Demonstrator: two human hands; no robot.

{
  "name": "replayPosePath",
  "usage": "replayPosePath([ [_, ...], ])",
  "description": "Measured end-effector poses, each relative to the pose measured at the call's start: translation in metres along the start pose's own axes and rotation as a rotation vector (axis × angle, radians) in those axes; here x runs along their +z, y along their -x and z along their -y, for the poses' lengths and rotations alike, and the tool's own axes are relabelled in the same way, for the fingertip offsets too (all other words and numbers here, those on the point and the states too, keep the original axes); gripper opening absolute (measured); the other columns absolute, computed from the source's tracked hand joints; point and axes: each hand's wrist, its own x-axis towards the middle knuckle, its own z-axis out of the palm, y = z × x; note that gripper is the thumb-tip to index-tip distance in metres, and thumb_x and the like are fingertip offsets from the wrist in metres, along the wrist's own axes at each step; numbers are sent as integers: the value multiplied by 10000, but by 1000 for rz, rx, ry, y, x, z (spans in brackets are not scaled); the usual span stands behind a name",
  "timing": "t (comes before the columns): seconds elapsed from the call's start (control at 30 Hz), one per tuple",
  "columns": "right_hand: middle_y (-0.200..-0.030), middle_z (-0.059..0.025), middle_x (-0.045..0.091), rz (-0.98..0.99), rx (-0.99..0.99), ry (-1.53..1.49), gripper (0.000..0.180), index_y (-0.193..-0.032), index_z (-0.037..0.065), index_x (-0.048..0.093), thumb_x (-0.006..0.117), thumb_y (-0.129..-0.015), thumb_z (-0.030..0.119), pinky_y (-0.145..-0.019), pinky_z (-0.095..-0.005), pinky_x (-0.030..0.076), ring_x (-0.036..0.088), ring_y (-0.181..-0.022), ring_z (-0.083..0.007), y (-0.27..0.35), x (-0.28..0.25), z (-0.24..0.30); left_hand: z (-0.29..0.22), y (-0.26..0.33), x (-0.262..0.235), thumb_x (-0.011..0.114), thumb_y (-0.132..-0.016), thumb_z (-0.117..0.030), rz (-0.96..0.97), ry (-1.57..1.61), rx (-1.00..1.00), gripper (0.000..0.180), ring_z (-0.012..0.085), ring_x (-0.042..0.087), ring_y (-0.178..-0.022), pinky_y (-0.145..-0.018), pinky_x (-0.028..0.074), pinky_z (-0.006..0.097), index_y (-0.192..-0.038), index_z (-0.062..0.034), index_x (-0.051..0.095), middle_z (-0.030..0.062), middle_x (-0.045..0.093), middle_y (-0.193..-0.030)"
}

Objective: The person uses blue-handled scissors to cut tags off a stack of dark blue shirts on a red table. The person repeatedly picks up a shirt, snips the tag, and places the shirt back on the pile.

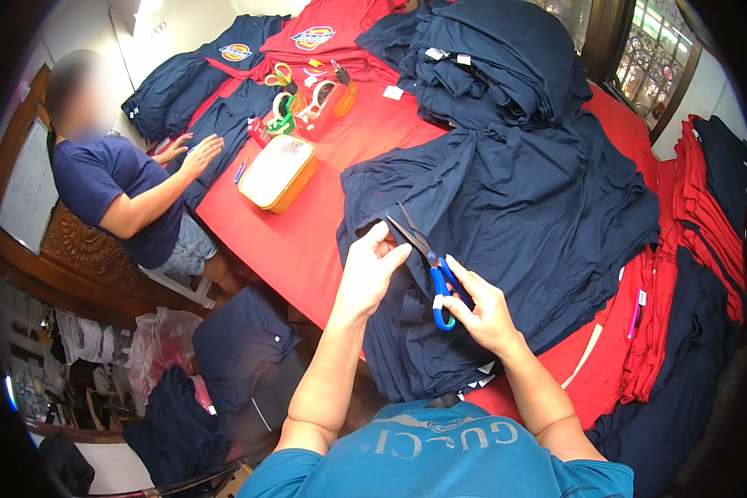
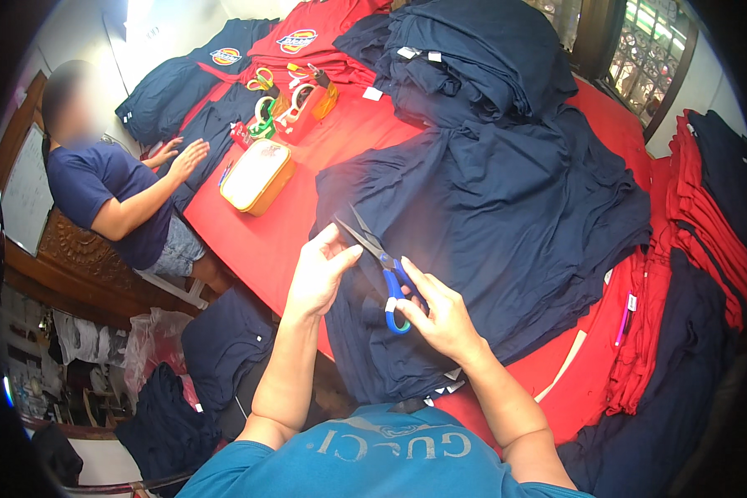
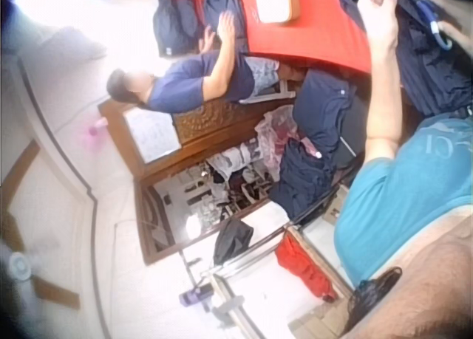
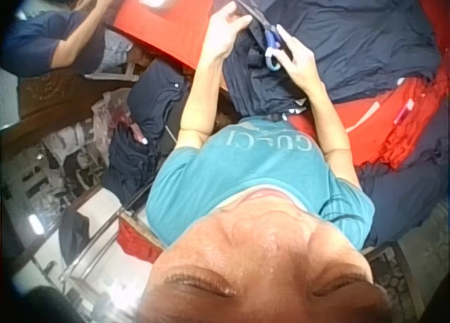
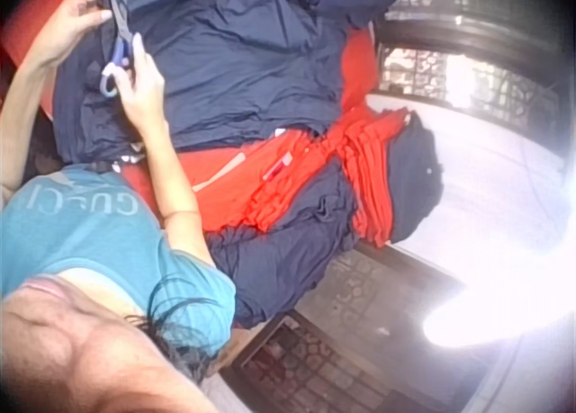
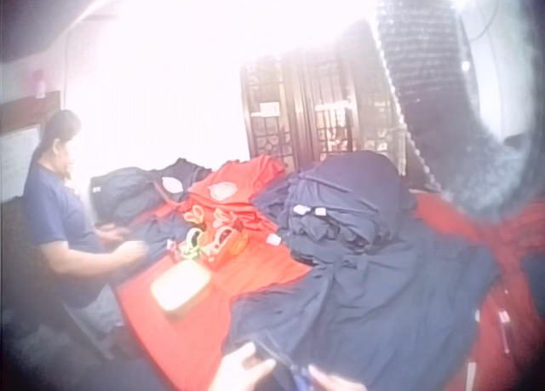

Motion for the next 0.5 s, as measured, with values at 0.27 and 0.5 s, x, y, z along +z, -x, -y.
replayPosePath([
  [0.27,-999,-105,650,-12,-73,65,559,-1410,40,466,662,-899,152,-664,-260,510,627,-784,-146,0,-1,-3,-7,4,0,669,-851,12,-13,-64,-58,322,94,578,-930,-823,472,258,-1162,-3,589,33,631,-1048],
  [0.5,-976,-126,677,8,181,-157,468,-1368,21,512,584,-906,52,-692,-270,531,639,-728,-132,5,1,-1,-8,6,3,666,-850,17,-32,-74,-69,260,78,558,-854,-767,467,251,-1097,-9,587,17,608,-969],
])
